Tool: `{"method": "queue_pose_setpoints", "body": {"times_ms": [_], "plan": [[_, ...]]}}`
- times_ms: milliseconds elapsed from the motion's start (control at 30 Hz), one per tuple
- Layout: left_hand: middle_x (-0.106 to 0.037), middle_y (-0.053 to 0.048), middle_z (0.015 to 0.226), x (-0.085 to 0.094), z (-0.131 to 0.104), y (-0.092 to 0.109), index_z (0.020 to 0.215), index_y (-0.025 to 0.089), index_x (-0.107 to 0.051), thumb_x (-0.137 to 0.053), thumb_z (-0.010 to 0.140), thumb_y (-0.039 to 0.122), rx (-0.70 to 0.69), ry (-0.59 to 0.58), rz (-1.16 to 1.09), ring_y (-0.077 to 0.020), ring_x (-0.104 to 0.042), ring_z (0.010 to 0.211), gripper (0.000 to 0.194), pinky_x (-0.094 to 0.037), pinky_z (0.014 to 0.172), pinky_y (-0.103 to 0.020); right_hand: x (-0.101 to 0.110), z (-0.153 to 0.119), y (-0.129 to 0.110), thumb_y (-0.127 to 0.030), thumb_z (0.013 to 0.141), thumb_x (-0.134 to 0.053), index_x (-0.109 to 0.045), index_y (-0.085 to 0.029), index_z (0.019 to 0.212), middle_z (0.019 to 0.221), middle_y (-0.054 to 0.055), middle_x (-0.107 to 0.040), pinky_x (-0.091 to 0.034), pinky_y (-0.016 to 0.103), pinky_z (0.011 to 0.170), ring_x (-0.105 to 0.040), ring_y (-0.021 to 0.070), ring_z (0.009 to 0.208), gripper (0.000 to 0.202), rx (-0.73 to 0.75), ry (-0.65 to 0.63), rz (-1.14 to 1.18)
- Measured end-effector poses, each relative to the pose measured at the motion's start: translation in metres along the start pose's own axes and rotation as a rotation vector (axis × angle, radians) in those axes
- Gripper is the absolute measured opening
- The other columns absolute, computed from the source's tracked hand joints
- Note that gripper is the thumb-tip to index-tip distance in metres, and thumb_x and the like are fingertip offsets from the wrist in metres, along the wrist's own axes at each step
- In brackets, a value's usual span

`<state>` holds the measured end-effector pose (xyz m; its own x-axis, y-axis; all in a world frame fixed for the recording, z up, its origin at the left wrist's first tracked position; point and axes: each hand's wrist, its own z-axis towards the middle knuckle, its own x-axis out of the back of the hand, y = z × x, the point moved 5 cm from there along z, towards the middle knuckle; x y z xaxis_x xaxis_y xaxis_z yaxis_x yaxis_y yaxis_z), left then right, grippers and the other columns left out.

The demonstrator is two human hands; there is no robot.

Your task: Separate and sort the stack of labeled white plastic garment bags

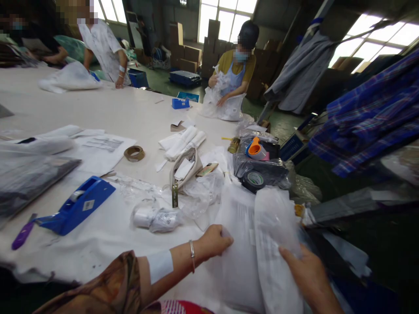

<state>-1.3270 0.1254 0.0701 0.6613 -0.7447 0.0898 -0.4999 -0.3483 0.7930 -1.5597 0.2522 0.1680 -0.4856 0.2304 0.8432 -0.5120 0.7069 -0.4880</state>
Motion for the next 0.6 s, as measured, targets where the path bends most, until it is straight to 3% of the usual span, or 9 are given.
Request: {"method": "queue_pose_setpoints", "body": {"times_ms": [67, 133, 233, 333, 467, 600], "plan": [[-0.063, -0.004, 0.065, -0.003, -0.008, 0.012, 0.077, 0.014, -0.062, -0.056, 0.078, 0.029, -0.07, -0.041, 0.027, -0.0151, -0.057, 0.054, 0.016, -0.042, 0.049, -0.025, 0.009, -0.002, 0.003, -0.062, 0.068, -0.052, -0.069, -0.015, 0.105, 0.093, 0.012, -0.075, -0.053, 0.037, 0.077, -0.069, 0.0303, 0.091, 0.062, -0.067, -0.023, 0.04], [-0.061, -0.003, 0.062, 0.0, -0.016, 0.034, 0.071, 0.015, -0.061, -0.054, 0.079, 0.03, -0.176, -0.008, 0.116, -0.0141, -0.056, 0.055, 0.019, -0.039, 0.051, -0.024, 0.02, -0.003, 0.004, -0.062, 0.066, -0.053, -0.069, -0.014, 0.109, 0.093, 0.012, -0.075, -0.052, 0.038, 0.077, -0.069, 0.0312, 0.09, 0.067, -0.108, -0.007, 0.054], [-0.058, -0.001, 0.063, 0.013, -0.025, 0.072, 0.066, 0.015, -0.057, -0.052, 0.083, 0.036, -0.321, 0.087, 0.231, -0.0129, -0.052, 0.058, 0.027, -0.036, 0.052, -0.024, 0.036, -0.004, 0.008, -0.061, 0.064, -0.057, -0.069, -0.013, 0.111, 0.093, 0.012, -0.075, -0.052, 0.037, 0.075, -0.069, 0.0313, 0.089, 0.069, -0.137, 0.021, 0.071], [-0.059, -0.001, 0.065, 0.031, -0.031, 0.107, 0.069, 0.015, -0.059, -0.049, 0.086, 0.043, -0.385, 0.06, 0.191, -0.0123, -0.051, 0.057, 0.034, -0.035, 0.05, -0.023, 0.05, -0.004, 0.013, -0.058, 0.064, -0.059, -0.071, -0.013, 0.108, 0.088, 0.012, -0.076, -0.052, 0.036, 0.071, -0.07, 0.0313, 0.085, 0.064, -0.145, 0.074, 0.073], [-0.065, -0.002, 0.072, 0.073, -0.047, 0.143, 0.081, 0.014, -0.066, -0.055, 0.085, 0.048, -0.455, -0.006, -0.002, -0.0135, -0.057, 0.062, 0.036, -0.041, 0.054, -0.022, 0.054, -0.005, 0.018, -0.057, 0.062, -0.06, -0.072, -0.013, 0.104, 0.085, 0.012, -0.075, -0.051, 0.037, 0.069, -0.07, 0.0319, 0.082, 0.061, -0.16, 0.09, 0.084], [-0.07, -0.003, 0.073, 0.131, -0.07, 0.161, 0.086, 0.015, -0.069, -0.071, 0.077, 0.045, -0.447, -0.022, -0.229, -0.0165, -0.063, 0.065, 0.032, -0.049, 0.059, -0.024, 0.041, -0.003, 0.015, -0.059, 0.06, -0.057, -0.069, -0.012, 0.11, 0.093, 0.012, -0.075, -0.051, 0.037, 0.075, -0.069, 0.0314, 0.088, 0.07, -0.158, 0.022, 0.129]]}}
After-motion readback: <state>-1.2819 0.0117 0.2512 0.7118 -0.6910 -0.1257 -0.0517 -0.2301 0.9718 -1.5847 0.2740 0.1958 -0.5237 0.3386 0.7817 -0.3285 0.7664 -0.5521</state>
